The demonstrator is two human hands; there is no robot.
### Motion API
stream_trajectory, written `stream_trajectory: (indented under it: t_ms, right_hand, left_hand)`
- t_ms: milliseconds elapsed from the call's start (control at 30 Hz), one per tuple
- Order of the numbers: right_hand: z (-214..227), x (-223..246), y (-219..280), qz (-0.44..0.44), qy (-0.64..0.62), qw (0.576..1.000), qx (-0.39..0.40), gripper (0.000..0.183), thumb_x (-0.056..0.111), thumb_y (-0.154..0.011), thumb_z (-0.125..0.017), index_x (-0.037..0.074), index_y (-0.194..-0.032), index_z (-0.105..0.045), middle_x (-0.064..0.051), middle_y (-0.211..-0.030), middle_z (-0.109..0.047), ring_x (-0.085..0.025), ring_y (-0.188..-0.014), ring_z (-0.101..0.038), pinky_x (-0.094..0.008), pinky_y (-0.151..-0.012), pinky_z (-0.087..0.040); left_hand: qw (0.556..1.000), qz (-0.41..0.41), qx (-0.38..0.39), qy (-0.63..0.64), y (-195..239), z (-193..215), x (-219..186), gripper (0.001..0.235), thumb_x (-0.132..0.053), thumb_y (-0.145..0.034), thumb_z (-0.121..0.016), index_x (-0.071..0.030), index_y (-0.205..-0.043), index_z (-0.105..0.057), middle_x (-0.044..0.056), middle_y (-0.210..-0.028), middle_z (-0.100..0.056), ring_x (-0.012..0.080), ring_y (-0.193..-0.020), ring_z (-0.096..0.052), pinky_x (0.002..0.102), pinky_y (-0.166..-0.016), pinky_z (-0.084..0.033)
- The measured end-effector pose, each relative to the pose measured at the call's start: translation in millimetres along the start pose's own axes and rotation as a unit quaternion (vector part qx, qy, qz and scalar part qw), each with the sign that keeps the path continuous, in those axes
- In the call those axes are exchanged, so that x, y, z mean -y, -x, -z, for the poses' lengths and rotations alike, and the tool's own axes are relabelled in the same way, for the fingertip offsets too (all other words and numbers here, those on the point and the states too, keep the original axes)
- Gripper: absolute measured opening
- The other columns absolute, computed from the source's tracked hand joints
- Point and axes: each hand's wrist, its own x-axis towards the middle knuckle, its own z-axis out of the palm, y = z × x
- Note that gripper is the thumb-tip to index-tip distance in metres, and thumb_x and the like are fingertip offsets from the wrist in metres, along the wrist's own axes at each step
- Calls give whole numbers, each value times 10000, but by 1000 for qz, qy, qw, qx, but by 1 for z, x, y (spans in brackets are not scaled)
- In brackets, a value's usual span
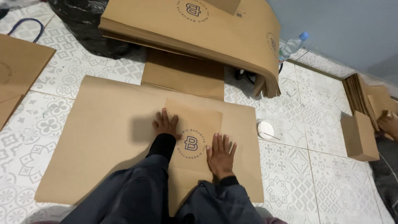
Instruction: The person sits on the floor and assembles flat paper bags by applying glue to the center seam with a small brush, then folding and pressing the sides to adhere them. The person repeats this process for multiple bags, handling the flat paper and a small container of glue.
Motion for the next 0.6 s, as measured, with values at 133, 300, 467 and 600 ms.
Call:
stream_trajectory:
  t_ms: [133,300,467,600]
  right_hand:
    - [-5,-2,34,3,-25,999,28,679,544,-1084,-52,213,-1676,-24,-18,-1744,-91,-303,-1596,-22,-594,-1256,40]
    - [-7,-4,35,2,-38,999,33,682,556,-1071,-16,238,-1674,18,1,-1748,-58,-301,-1596,4,-592,-1258,41]
    - [-6,-9,32,9,-23,1000,-2,695,567,-1072,-27,228,-1679,-36,-2,-1740,-116,-310,-1596,-22,-602,-1254,18]
    - [-36,-18,43,13,-6,1000,-19,666,544,-1094,-105,214,-1673,-105,-14,-1721,-195,-286,-1593,-66,-594,-1252,11]
  left_hand:
    - [1000,-2,-1,6,3,5,-1,992,-682,-853,-697,-338,-1603,-147,224,-1710,123,461,-1555,59,616,-1197,-151]
    - [1000,-13,4,9,4,12,0,997,-687,-863,-683,-324,-1607,-127,236,-1699,146,478,-1546,70,613,-1197,-162]
    - [1000,10,-18,3,6,9,-5,987,-674,-852,-702,-337,-1599,-151,213,-1710,108,458,-1557,22,610,-1203,-182]
    - [1000,5,-10,-4,-4,5,-1,1022,-725,-840,-672,-338,-1619,-135,213,-1720,113,451,-1569,29,615,-1215,-159]
